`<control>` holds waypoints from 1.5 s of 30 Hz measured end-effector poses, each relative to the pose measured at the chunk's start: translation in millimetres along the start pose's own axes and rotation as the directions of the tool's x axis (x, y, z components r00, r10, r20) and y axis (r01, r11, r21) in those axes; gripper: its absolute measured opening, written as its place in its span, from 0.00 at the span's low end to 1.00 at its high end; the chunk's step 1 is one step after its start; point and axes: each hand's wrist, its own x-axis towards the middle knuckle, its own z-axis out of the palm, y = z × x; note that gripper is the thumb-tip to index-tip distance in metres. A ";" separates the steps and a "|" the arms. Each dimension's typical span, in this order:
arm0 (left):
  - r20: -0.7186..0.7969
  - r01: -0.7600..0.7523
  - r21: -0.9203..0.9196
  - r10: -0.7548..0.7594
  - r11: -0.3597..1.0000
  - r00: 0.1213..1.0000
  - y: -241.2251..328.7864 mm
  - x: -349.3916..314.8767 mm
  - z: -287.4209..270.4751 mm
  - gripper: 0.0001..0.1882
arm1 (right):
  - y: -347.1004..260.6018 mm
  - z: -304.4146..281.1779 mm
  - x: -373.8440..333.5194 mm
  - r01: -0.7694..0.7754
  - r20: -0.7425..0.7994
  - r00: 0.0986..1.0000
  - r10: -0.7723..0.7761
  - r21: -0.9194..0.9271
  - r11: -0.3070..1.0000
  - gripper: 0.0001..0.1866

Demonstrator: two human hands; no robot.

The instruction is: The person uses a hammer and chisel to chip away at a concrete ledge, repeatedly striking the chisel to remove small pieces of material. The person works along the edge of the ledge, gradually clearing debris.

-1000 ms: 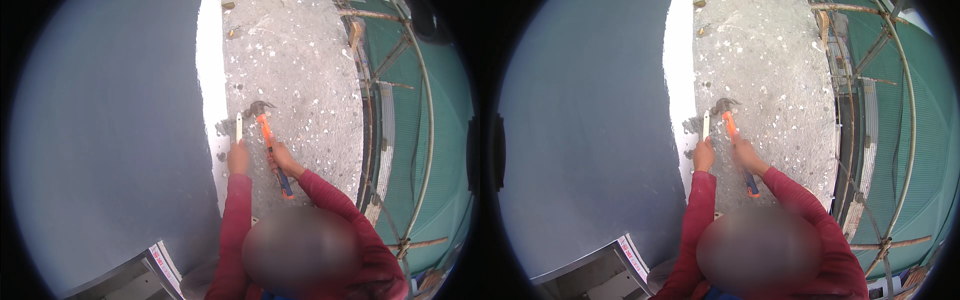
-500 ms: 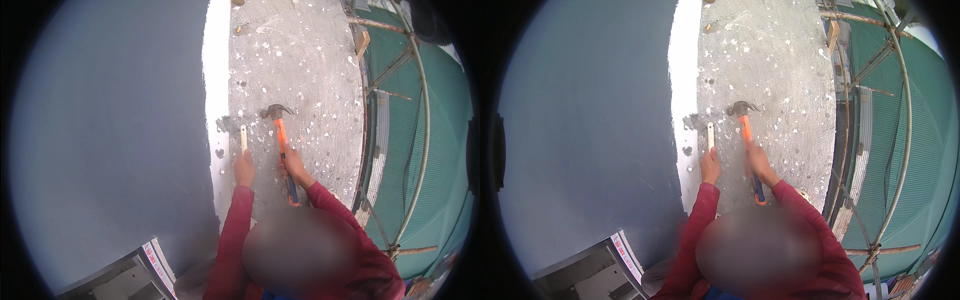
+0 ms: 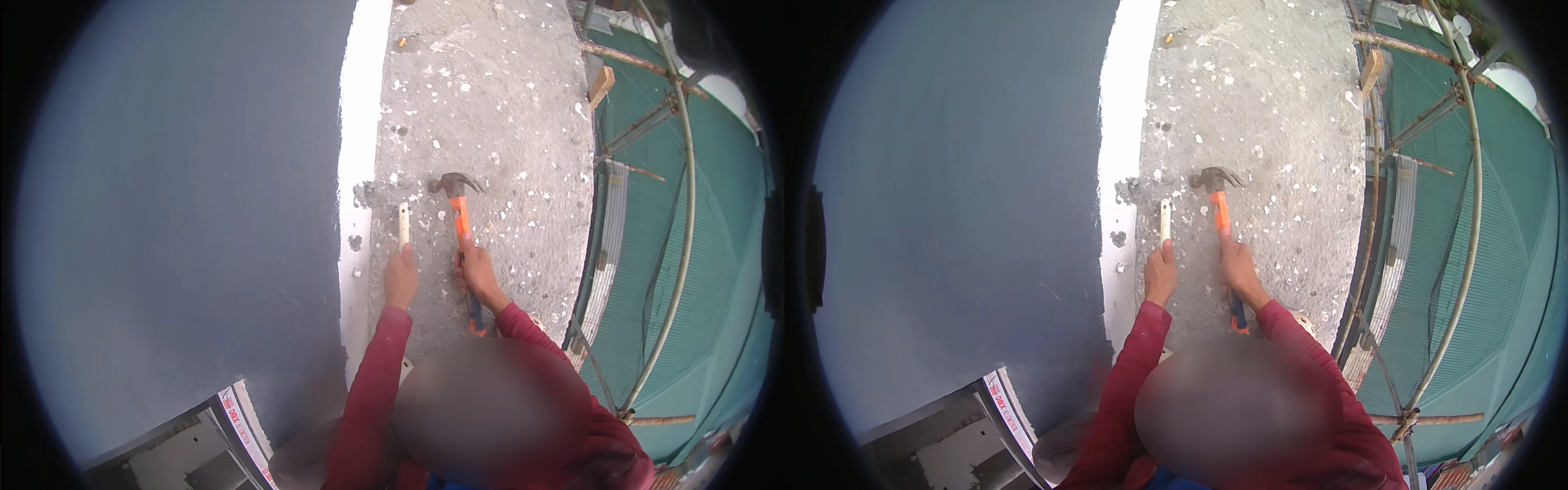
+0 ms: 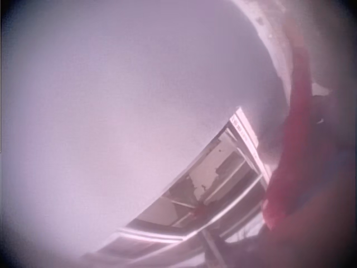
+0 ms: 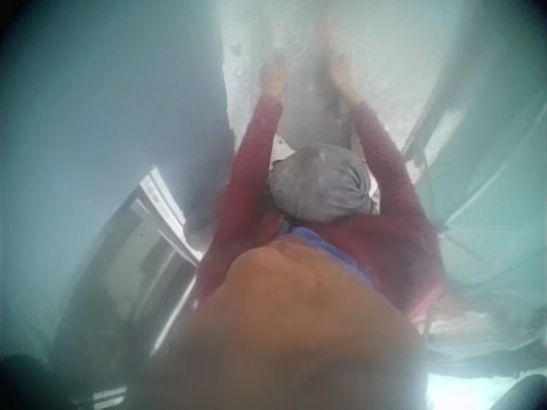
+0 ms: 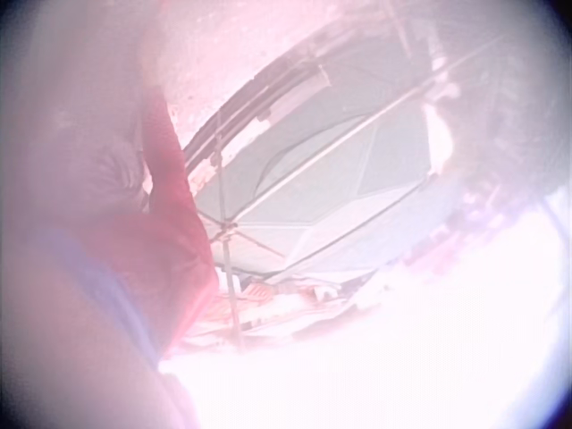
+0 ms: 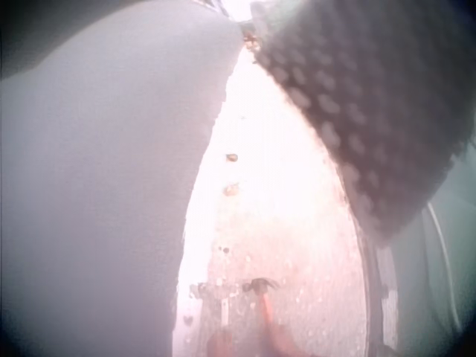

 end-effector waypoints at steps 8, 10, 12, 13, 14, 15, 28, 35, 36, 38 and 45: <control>-0.069 -0.072 -0.001 0.072 0.997 0.995 -14.0 42.4 -17.7 0.31 | 3.8 -1.2 4.7 0.005 0.028 1.000 -0.005 0.007 1.000 0.35; -0.031 -0.012 0.042 0.013 0.999 0.999 -28.6 22.5 -13.3 0.31 | 2.4 0.3 3.3 0.018 0.005 1.000 -0.018 -0.009 1.000 0.35; -0.049 0.004 0.048 -0.002 0.999 0.999 -42.8 -8.8 -7.2 0.31 | 0.2 2.6 0.6 -0.030 0.013 0.999 0.029 0.037 0.999 0.35; -0.050 0.029 0.033 -0.027 0.999 0.998 -47.0 -21.7 -4.6 0.31 | -0.5 3.9 -1.3 -0.072 0.038 0.997 0.070 0.063 0.995 0.35; -0.015 0.115 0.035 -0.115 0.993 0.993 -47.8 -27.9 -3.1 0.31 | -1.0 5.3 -2.9 -0.035 0.015 0.999 0.034 0.053 0.998 0.35; -0.037 0.025 0.017 -0.024 1.000 0.999 -46.1 -27.6 -3.0 0.31 | -1.6 6.6 -4.4 -0.011 0.013 1.000 0.010 0.046 0.999 0.35; -0.048 0.036 0.059 -0.033 0.998 0.998 -48.7 -22.4 -1.3 0.29 | 14.6 5.3 2.7 0.125 -0.028 0.991 -0.128 -0.104 0.987 0.35; -0.074 0.052 0.138 -0.042 0.989 0.996 -35.3 5.8 -23.6 0.30 | 29.3 37.5 -13.1 0.243 0.033 0.970 -0.241 -0.090 0.966 0.36; -0.095 0.048 0.128 -0.036 0.991 0.995 -33.0 8.2 -24.2 0.30 | 28.2 42.0 -18.9 0.164 0.028 0.986 -0.165 0.022 0.986 0.36; -0.096 0.062 0.121 -0.051 0.991 0.994 -29.6 9.4 -21.3 0.30 | 23.9 49.6 -29.3 0.084 0.036 0.995 -0.093 0.188 0.978 0.37; -0.159 0.089 -0.060 -0.098 0.994 0.982 -18.3 11.8 -6.2 0.33 | 4.5 70.7 -36.7 0.135 0.099 0.974 -0.204 0.472 0.871 0.34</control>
